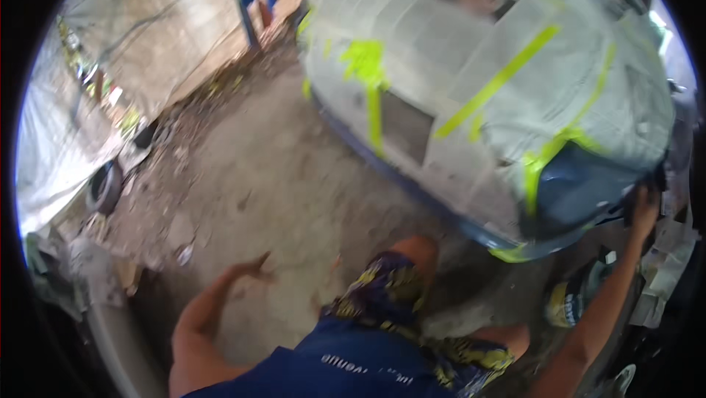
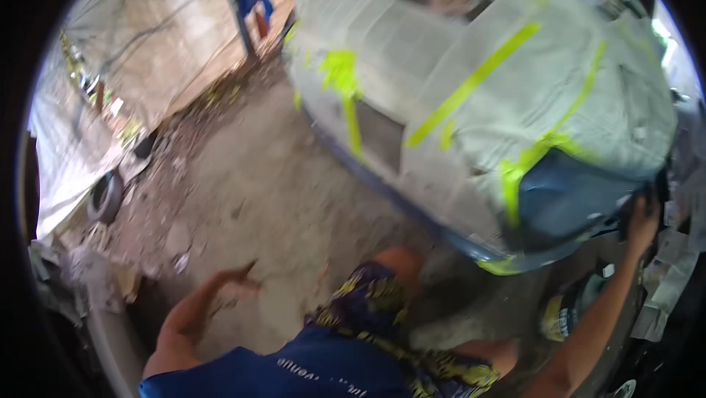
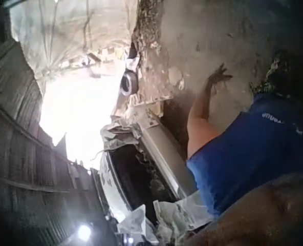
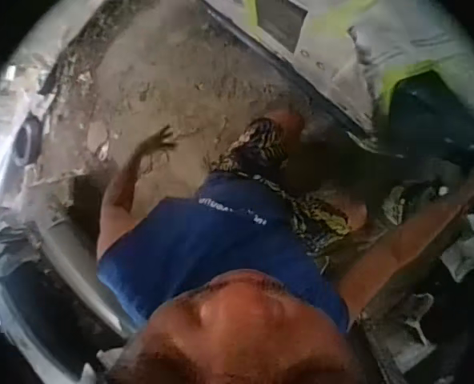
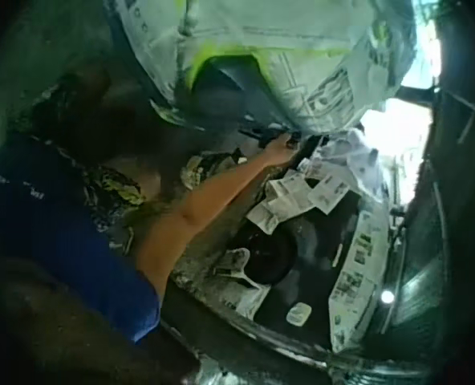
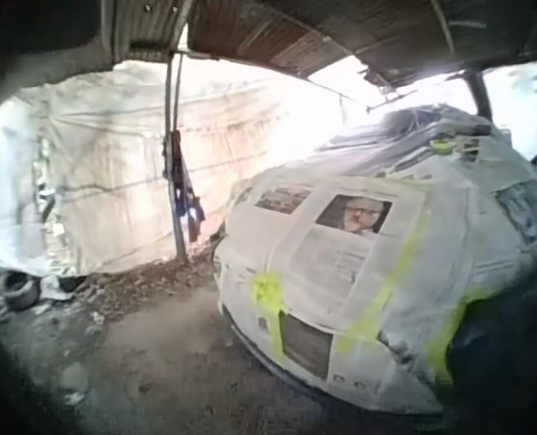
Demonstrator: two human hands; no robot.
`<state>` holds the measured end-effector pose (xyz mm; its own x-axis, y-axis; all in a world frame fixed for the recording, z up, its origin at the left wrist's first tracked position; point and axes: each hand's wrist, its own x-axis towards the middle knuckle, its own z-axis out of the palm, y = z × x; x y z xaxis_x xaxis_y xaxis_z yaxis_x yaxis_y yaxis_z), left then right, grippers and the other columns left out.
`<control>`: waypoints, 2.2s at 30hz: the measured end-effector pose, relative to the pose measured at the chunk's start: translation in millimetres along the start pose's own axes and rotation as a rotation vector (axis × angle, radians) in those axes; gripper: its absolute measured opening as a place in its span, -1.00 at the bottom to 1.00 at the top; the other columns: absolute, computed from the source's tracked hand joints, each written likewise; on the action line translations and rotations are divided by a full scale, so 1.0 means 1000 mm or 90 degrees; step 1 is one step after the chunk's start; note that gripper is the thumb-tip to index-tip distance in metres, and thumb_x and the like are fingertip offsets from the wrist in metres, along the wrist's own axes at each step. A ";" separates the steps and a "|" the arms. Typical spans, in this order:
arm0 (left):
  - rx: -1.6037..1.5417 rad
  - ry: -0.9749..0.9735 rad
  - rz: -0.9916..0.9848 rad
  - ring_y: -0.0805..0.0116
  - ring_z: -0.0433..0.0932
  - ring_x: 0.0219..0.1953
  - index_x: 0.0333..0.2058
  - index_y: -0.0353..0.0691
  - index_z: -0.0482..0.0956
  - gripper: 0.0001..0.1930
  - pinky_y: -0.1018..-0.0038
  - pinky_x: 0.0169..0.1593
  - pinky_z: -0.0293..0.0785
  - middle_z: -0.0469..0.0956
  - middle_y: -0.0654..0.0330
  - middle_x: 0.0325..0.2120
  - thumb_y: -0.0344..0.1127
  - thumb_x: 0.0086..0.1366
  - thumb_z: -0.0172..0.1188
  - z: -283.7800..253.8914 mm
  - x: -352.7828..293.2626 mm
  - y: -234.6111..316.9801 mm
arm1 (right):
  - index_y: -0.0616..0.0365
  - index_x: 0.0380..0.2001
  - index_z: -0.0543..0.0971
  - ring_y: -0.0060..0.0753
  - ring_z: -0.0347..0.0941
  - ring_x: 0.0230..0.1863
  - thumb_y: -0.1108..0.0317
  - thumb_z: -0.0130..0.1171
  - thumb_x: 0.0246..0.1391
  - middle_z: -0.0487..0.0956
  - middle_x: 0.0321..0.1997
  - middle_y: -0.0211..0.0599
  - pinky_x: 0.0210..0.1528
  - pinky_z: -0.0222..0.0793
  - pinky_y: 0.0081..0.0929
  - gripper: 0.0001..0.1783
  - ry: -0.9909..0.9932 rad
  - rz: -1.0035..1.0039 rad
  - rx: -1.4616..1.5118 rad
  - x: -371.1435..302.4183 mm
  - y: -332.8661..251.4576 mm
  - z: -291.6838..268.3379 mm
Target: Sanding a car body part using a sanding block and water for surface preparation.
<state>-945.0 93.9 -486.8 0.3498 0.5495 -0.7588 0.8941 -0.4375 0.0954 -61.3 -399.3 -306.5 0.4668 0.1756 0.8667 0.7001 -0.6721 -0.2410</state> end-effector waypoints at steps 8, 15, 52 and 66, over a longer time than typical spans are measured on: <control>-1.362 -0.166 0.588 -0.09 0.24 0.40 0.46 -0.17 0.03 0.00 0.02 0.41 0.20 0.23 -0.14 0.37 0.53 0.33 -0.22 -0.070 -0.012 0.086 | 0.24 0.20 0.52 -0.06 0.49 0.22 -0.14 0.10 0.30 0.57 0.19 0.01 0.25 0.32 -0.27 -0.31 -0.151 0.085 -0.090 0.017 0.058 0.014; -1.381 -0.163 0.733 0.27 0.40 -0.45 -0.40 -0.19 0.46 -0.21 0.37 -0.25 0.33 0.44 0.18 -0.51 0.54 0.35 -0.27 -0.120 -0.072 0.132 | 0.25 0.22 0.49 -0.03 0.42 0.29 -0.21 0.07 0.29 0.53 0.24 0.04 0.28 0.29 -0.26 -0.25 -0.143 0.095 -0.076 0.014 0.082 0.023; -1.208 -0.371 0.327 -0.15 0.40 0.26 0.36 -0.14 0.27 -0.22 -0.10 0.29 0.27 0.45 -0.12 0.20 0.37 0.44 -0.16 -0.016 -0.087 0.135 | -0.03 0.15 0.57 0.27 0.52 0.09 -0.15 0.22 0.02 0.58 0.02 0.26 0.14 0.43 0.02 -0.32 -0.058 0.396 -0.063 -0.003 -0.112 -0.038; -1.390 -0.178 0.671 -0.05 0.18 0.42 0.42 -0.27 0.09 -0.08 0.06 0.46 0.09 0.06 -0.17 0.44 0.41 0.39 -0.16 -0.079 -0.048 0.130 | 0.22 0.26 0.47 0.04 0.40 0.32 -0.41 0.07 0.16 0.51 0.26 0.07 0.32 0.28 -0.20 -0.06 -0.151 0.171 -0.158 0.026 0.091 0.023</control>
<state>-823.0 66.6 -387.2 0.8073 0.5875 -0.0559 -0.5113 0.7437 0.4307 27.0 -439.1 -316.5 0.7466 0.1116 0.6558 0.3991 -0.8638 -0.3074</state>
